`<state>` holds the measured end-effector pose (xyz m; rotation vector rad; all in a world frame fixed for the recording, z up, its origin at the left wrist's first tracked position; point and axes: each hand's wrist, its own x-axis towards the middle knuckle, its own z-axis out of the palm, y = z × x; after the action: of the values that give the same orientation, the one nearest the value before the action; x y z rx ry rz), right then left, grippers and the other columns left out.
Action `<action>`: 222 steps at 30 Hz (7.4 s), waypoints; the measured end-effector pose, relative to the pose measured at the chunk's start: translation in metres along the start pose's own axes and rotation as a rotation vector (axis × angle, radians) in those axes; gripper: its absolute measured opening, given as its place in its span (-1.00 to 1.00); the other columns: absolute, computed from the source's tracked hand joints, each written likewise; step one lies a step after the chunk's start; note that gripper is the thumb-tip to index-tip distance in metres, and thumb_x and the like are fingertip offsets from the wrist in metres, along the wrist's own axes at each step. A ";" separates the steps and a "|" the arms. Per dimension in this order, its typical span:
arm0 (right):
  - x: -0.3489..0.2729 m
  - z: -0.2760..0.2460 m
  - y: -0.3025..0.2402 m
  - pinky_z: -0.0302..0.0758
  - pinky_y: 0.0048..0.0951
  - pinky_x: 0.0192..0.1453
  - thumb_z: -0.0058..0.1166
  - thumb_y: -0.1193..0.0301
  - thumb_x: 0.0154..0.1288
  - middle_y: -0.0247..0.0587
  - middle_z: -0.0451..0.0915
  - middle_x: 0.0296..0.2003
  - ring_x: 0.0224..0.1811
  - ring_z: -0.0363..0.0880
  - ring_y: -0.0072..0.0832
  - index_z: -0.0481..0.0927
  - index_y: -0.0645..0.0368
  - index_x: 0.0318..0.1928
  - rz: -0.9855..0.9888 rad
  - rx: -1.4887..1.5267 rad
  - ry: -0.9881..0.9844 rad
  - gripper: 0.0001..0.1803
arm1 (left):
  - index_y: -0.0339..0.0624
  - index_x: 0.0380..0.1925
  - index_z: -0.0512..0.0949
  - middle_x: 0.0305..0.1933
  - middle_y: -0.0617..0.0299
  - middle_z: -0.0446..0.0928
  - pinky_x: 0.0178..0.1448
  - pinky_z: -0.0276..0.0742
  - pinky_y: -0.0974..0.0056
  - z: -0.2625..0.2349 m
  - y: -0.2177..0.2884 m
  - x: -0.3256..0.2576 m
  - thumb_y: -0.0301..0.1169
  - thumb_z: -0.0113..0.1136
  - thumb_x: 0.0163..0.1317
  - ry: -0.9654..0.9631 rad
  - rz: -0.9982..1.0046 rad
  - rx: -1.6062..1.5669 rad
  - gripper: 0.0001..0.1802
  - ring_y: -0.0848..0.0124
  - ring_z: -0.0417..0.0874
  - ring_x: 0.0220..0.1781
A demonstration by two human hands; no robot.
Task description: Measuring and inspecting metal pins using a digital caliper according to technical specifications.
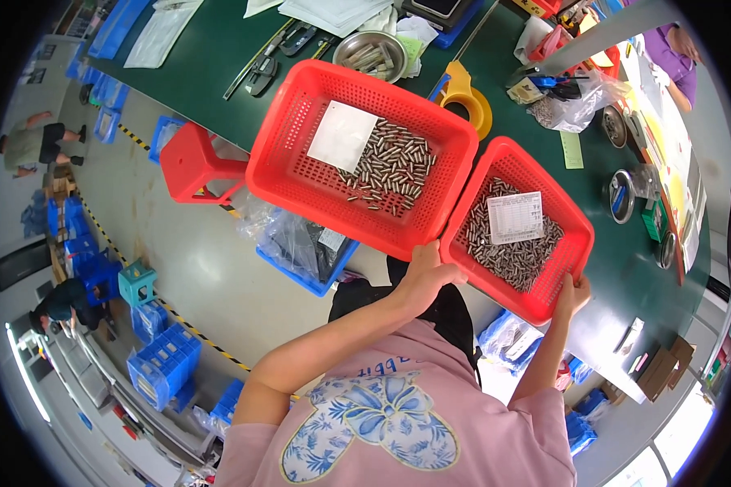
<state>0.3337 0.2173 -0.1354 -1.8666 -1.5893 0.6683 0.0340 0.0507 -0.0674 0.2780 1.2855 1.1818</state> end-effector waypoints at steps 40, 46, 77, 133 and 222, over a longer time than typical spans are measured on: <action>-0.100 0.127 -0.220 0.44 -0.27 -0.39 0.20 0.12 -0.16 -0.12 0.53 -0.51 -0.44 0.54 -0.21 0.40 0.20 -0.34 -0.328 -0.343 -0.548 -0.53 | -0.26 -0.34 0.49 -0.36 -0.04 0.50 -0.21 0.44 0.03 -0.172 0.081 0.053 -0.37 0.06 -0.07 0.740 0.244 1.448 -0.74 0.03 0.53 -0.30; -0.100 0.126 -0.212 0.45 -0.28 -0.40 0.19 0.12 -0.15 -0.12 0.53 -0.51 -0.45 0.55 -0.23 0.41 0.16 -0.31 -0.343 -0.248 -0.523 -0.54 | -0.21 -0.36 0.52 -0.34 -0.06 0.53 -0.20 0.45 0.05 -0.172 0.081 0.079 -0.32 0.05 -0.10 0.767 -0.090 1.433 -0.72 0.04 0.55 -0.29; -0.103 0.121 -0.204 0.41 -0.37 -0.47 0.18 0.24 -0.10 -0.28 0.47 -0.67 -0.58 0.50 -0.37 0.50 0.23 -0.27 -0.166 0.022 -0.657 -0.61 | -0.22 -0.53 0.51 -0.43 0.09 0.46 -0.29 0.40 0.16 -0.148 0.090 0.014 -0.28 0.26 -0.12 0.895 0.574 1.412 -0.76 0.17 0.49 -0.37; 0.021 -0.011 -0.046 0.21 -0.73 -0.51 0.18 0.43 -0.05 -0.45 0.38 -0.64 -0.58 0.28 -0.75 0.45 0.24 -0.49 0.197 0.008 -0.200 -0.82 | -0.16 -0.58 0.55 -0.49 0.16 0.45 -0.27 0.45 0.16 -0.155 0.058 0.080 -0.36 0.28 -0.23 0.610 0.337 1.690 -0.82 0.20 0.49 -0.33; -0.138 0.042 -0.384 0.40 -0.64 -0.39 -0.19 0.56 0.14 -0.26 0.47 -0.35 -0.46 0.43 -0.68 0.36 0.35 -0.04 -1.028 0.514 -1.525 -0.66 | -0.37 -0.11 0.33 -0.19 0.08 0.46 -0.46 0.60 0.47 -0.042 0.072 -0.152 -0.58 0.02 0.11 0.690 0.959 -0.317 -0.69 0.43 0.58 -0.36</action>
<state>0.0170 0.1284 0.1101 0.2623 -2.4148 1.8433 -0.0126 -0.0564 0.0606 0.2649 1.5580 2.4269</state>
